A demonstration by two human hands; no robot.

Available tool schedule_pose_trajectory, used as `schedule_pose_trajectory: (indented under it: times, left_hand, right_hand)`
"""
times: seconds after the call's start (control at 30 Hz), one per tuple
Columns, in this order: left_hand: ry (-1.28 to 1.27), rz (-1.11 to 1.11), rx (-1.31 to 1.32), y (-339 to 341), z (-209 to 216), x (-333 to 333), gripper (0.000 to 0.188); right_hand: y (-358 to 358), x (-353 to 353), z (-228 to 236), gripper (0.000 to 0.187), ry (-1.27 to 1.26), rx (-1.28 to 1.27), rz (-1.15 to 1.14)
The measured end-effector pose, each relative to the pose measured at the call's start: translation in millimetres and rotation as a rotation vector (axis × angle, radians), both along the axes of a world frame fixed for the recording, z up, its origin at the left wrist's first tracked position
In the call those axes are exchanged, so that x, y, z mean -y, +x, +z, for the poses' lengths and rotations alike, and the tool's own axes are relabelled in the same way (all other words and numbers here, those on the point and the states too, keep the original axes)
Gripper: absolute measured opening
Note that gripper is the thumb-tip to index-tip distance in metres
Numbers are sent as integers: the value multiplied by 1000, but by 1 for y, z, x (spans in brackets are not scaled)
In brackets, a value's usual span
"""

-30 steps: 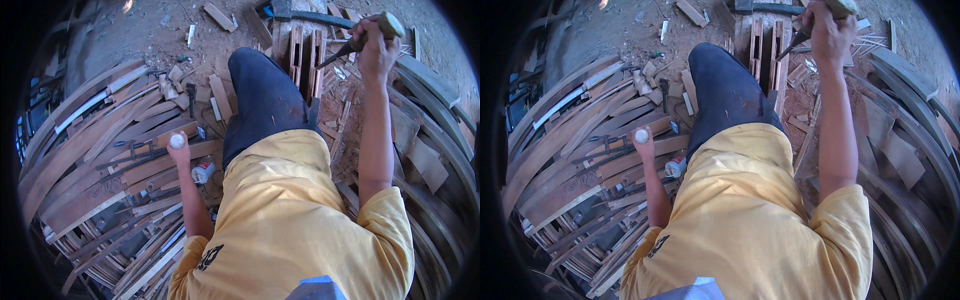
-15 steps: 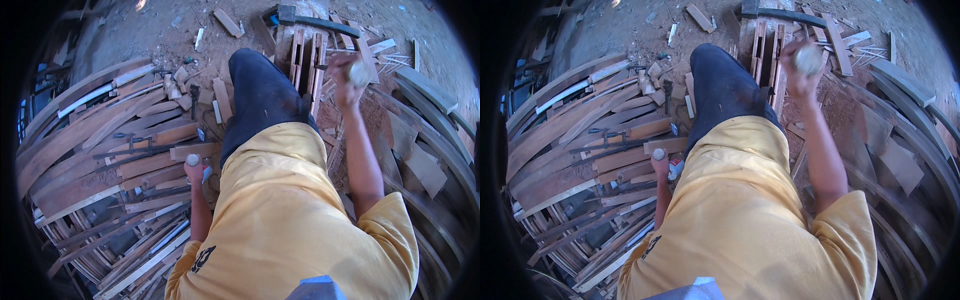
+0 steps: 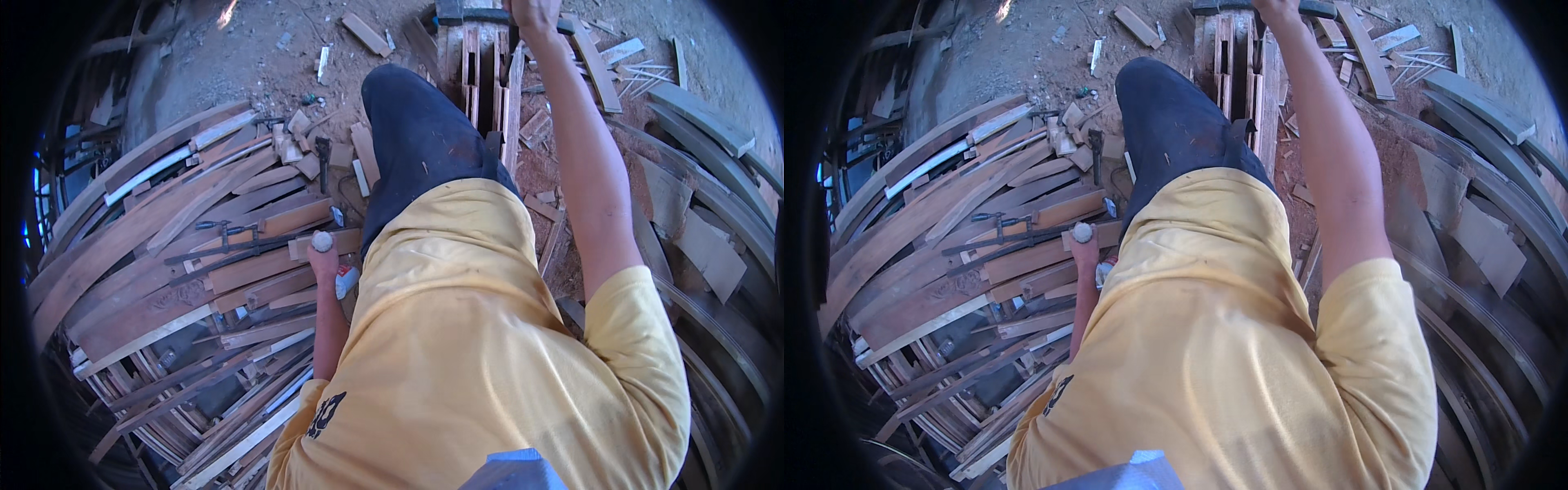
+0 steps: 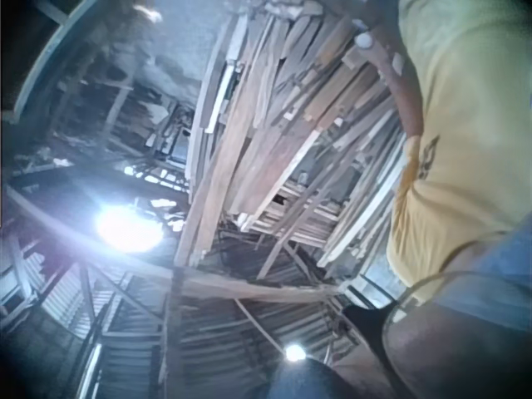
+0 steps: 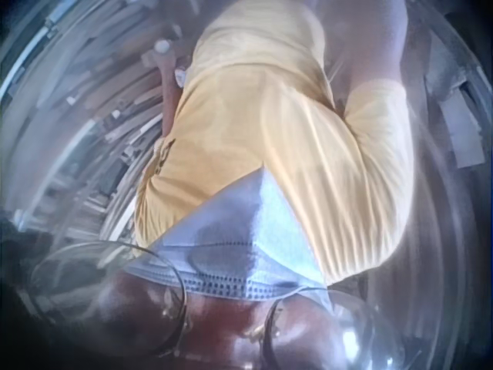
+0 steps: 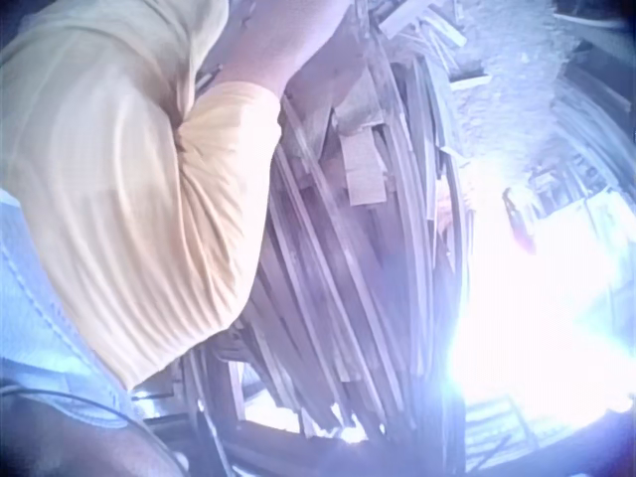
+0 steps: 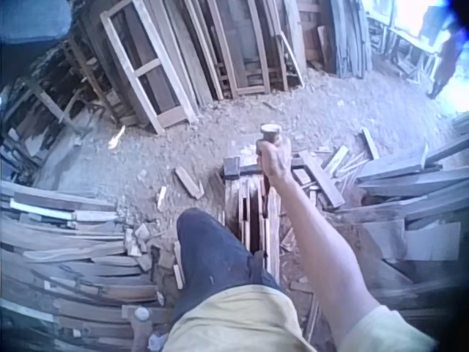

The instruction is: The person chisels a joint in a wooden board held between their legs and later uses a hand plane to smooth several sides of a wooden board.

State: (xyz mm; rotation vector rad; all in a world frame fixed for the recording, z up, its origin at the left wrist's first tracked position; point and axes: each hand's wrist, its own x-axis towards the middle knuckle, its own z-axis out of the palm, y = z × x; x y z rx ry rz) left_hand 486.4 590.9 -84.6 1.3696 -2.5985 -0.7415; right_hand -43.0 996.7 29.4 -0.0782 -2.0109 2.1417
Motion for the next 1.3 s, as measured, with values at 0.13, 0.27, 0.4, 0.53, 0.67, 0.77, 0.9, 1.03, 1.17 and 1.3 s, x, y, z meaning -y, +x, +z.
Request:
schedule_pose_trajectory:
  times: [0.13,0.27,0.4,0.53,0.67,0.77,0.9,1.03,1.17,1.3]
  left_hand:
    - [83,41,-71,-18,15,-33,40]
    - [87,212,24,-15,19,-37,42]
    - [57,177,-52,-5,-1,-25,36]
    - [-10,246,-199,17,-18,-17,31]
    - [231,180,-120,-5,-17,-20,31]
    - [157,148,16,19,-13,-2,41]
    - [251,264,-19,-20,3,-12,52]
    - [222,110,-7,-10,-2,3,59]
    - [117,188,125,-24,4,-11,66]
    - [155,192,23,-19,2,-11,60]
  right_hand:
    - [57,-44,-55,17,765,-741,-98]
    - [133,-20,-9,8,-13,-369,-22]
    - [157,-26,-9,12,-200,-220,124]
    - [219,-23,-31,17,141,-539,88]
    - [157,-51,0,13,106,-66,67]
    - [138,-26,-5,11,263,-136,76]
    - [234,-20,-45,17,357,-511,213]
    - [258,-23,-11,26,574,-354,145]
    - [259,-59,-21,42,-240,581,420]
    - [214,-46,32,41,-685,1071,318]
